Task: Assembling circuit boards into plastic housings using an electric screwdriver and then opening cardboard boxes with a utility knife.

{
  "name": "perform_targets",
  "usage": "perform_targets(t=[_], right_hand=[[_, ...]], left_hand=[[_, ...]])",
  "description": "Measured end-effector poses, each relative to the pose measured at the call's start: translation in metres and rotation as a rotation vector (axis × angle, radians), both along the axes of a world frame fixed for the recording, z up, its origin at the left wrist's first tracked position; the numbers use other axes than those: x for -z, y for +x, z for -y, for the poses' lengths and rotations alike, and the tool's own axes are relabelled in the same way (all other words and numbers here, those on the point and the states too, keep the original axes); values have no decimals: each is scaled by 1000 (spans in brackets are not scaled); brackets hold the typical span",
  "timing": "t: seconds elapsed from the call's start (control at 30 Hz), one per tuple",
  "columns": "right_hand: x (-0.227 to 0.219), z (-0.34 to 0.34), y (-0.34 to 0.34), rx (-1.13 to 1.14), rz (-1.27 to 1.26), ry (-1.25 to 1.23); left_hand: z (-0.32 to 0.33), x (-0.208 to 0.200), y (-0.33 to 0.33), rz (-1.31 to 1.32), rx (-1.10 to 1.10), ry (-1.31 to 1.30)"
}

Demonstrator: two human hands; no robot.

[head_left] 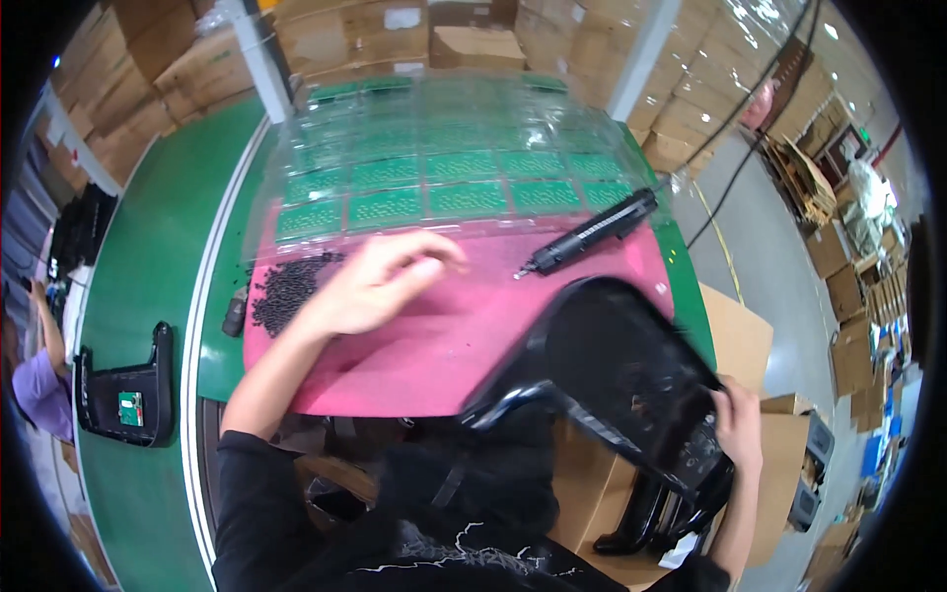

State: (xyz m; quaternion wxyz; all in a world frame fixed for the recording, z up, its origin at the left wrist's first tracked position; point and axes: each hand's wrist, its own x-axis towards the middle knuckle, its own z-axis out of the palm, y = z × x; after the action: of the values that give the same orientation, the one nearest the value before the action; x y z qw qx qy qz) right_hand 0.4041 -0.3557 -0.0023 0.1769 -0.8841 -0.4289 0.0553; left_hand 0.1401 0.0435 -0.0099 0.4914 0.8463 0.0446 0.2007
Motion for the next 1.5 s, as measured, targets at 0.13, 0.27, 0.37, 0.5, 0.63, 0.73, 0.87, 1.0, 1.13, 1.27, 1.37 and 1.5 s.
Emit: perform_targets(t=[0.13,0.27,0.37,0.5,0.63,0.73,0.87,1.0,1.13,1.27,1.37,1.5], right_hand=[[-3,-130,-9,-416,-26,-294],[-32,-247,-39,-758,-226,44],[-26,-359,-57,-898,-135,170],[20,-510,-55,-724,335,240],[63,-620,-48,-437,487,40],[78,-670,-50,-287,373,-52],[91,-697,-31,-318,411,-26],[70,-666,-32,-518,664,427],[20,-582,-53,-784,387,912],[-19,-462,-94,-804,-62,659],[-27,-389,-106,-870,-158,531],[-23,-333,-113,-824,-233,437]], left_hand=[[1,24,-5,20,26,272],[-13,27,-29,-187,-29,370],[-16,37,-38,-127,-151,477],[-12,50,-28,-80,-261,654],[-11,56,-26,-93,-254,644],[-12,67,-21,-99,-310,728],[-14,63,-22,-71,-345,756],[-22,64,-26,-116,-273,726],[-27,49,-33,-173,-281,804],[-31,23,-46,183,-616,710],[-37,17,-49,230,-695,714],[-38,20,-53,251,-459,720]])
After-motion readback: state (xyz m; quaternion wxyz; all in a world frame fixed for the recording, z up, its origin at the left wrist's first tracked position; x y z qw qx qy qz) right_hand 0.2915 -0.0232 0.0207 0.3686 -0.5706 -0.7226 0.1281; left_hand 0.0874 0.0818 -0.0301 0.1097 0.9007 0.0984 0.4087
